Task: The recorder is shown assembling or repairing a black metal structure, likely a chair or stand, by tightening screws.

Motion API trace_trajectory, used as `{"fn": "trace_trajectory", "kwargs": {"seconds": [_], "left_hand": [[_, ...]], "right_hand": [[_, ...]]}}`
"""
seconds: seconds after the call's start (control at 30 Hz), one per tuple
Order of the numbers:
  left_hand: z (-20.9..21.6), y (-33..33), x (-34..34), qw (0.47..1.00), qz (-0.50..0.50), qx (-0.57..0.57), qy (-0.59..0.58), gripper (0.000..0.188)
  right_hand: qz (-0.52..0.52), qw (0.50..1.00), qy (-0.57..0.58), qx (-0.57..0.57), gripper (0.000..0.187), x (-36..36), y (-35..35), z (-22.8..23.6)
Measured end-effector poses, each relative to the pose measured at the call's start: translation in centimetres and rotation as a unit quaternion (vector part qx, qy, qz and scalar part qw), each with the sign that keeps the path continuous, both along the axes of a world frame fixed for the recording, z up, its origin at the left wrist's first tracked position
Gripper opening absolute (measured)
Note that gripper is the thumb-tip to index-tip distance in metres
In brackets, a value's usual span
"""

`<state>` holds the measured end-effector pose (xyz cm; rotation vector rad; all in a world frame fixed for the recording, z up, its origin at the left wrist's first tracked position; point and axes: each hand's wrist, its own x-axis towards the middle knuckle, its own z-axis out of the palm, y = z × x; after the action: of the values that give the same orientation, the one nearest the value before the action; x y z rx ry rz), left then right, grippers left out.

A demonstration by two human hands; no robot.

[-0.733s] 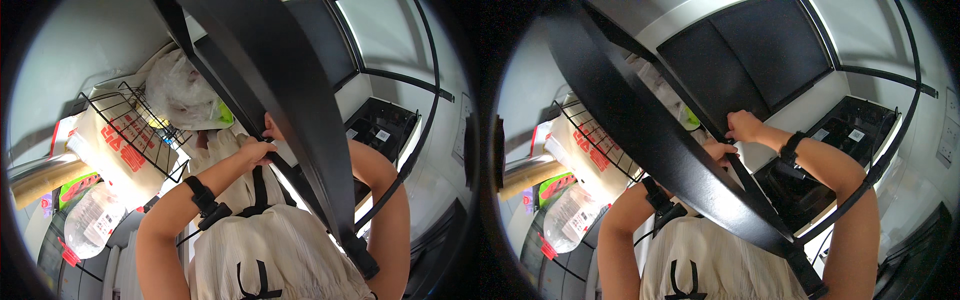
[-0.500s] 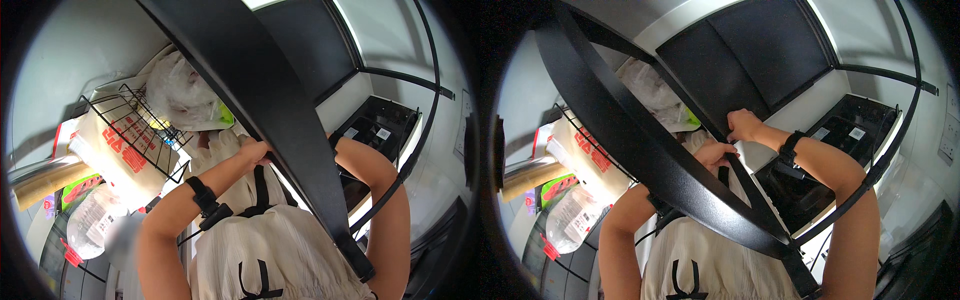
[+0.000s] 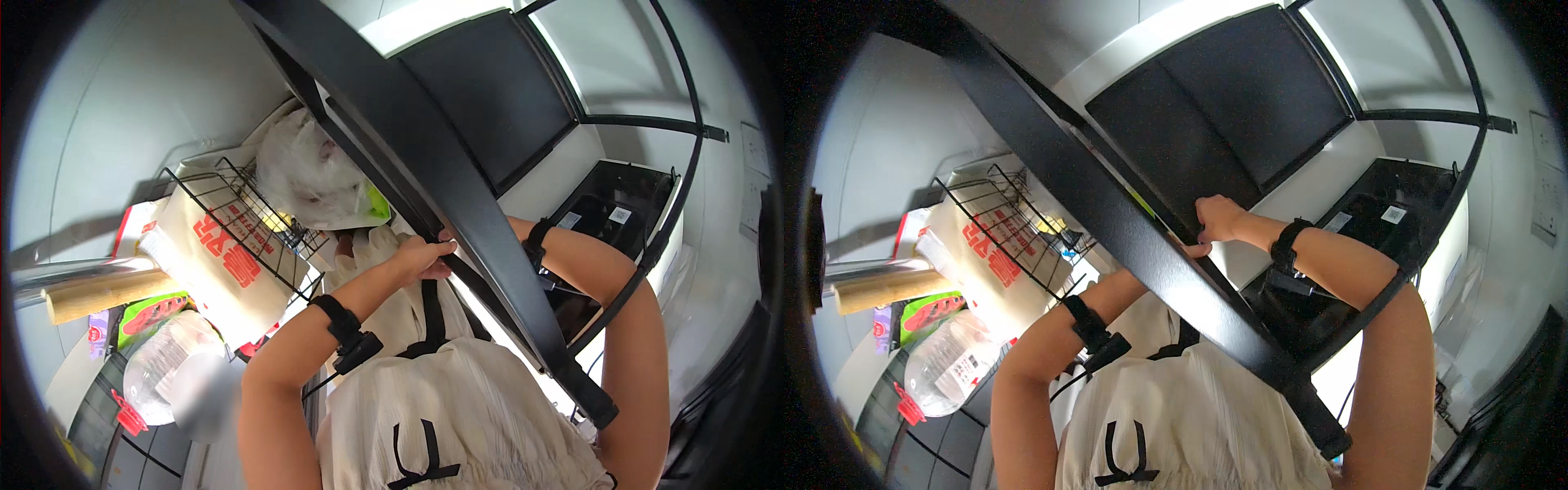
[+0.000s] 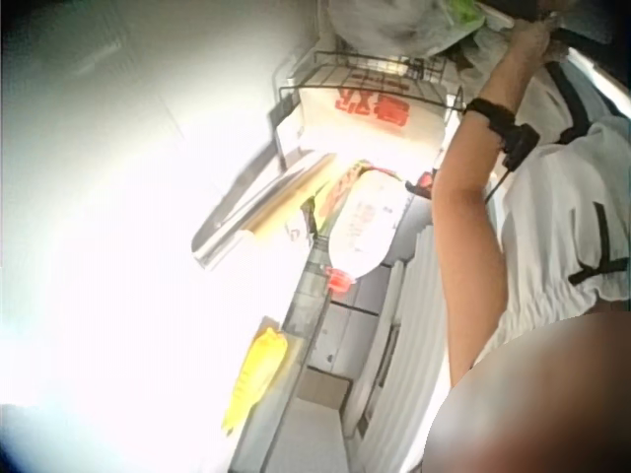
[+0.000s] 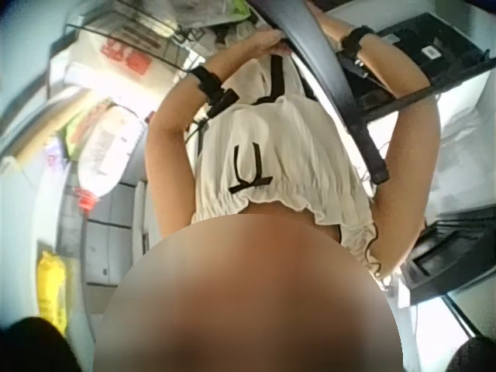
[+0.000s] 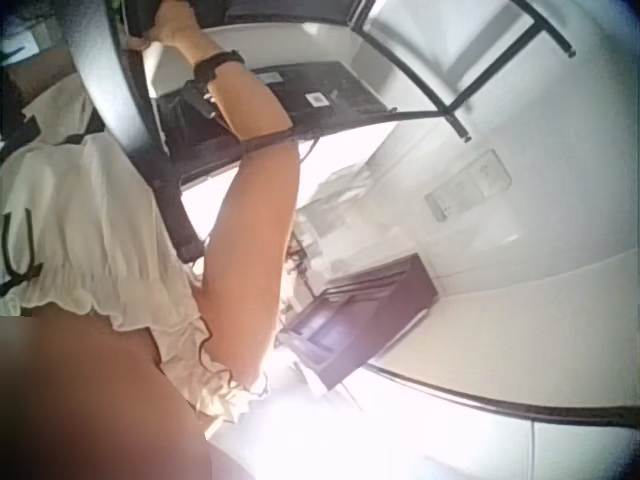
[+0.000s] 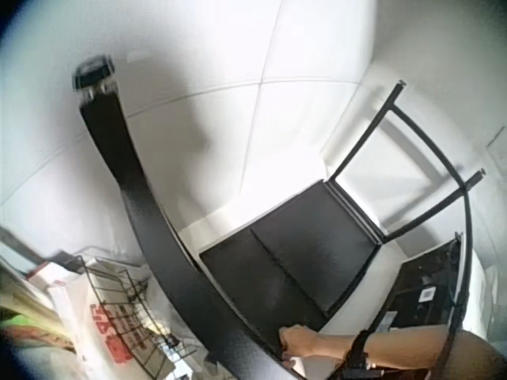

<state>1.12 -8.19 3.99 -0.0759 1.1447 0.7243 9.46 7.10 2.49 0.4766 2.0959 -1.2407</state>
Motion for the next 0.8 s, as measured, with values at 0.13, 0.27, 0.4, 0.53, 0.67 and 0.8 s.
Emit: {"fn": "trace_trajectory", "kwargs": {"seconds": [0.13, 0.27, 0.4, 0.53, 0.67, 0.8], "left_hand": [[-3.9, -2.0, 1.1, 0.993, 0.041, 0.076, -0.076, 0.045], [-1.1, -1.6, -2.2, 0.997, 0.024, 0.073, -0.024, 0.04], [1.1, -1.3, -5.0, 0.998, 0.019, 0.063, 0.007, 0.031], [1.0, -1.2, -5.2, 0.997, -0.058, 0.033, -0.034, 0.027], [2.1, -1.0, -2.7, 0.982, -0.071, 0.174, -0.014, 0.027], [5.6, -1.1, -1.0, 0.79, -0.298, 0.457, 0.28, 0.024]], "right_hand": [[-0.027, 0.999, -0.011, 0.031, 0.039, 0.7, -1.0, 0.0], [-0.009, 0.996, -0.038, 0.084, 0.036, -0.7, 0.0, 1.8], [0.035, 0.987, -0.009, 0.155, 0.03, 0.3, 1.2, 6.4], [-0.002, 0.96, -0.025, 0.278, 0.033, 2.0, 1.0, 14.7], [-0.097, 0.948, 0.026, 0.302, 0.036, 5.1, 0.5, 21.5], [-0.244, 0.918, 0.1, 0.295, 0.027, 11.8, -1.9, 29.1]]}}
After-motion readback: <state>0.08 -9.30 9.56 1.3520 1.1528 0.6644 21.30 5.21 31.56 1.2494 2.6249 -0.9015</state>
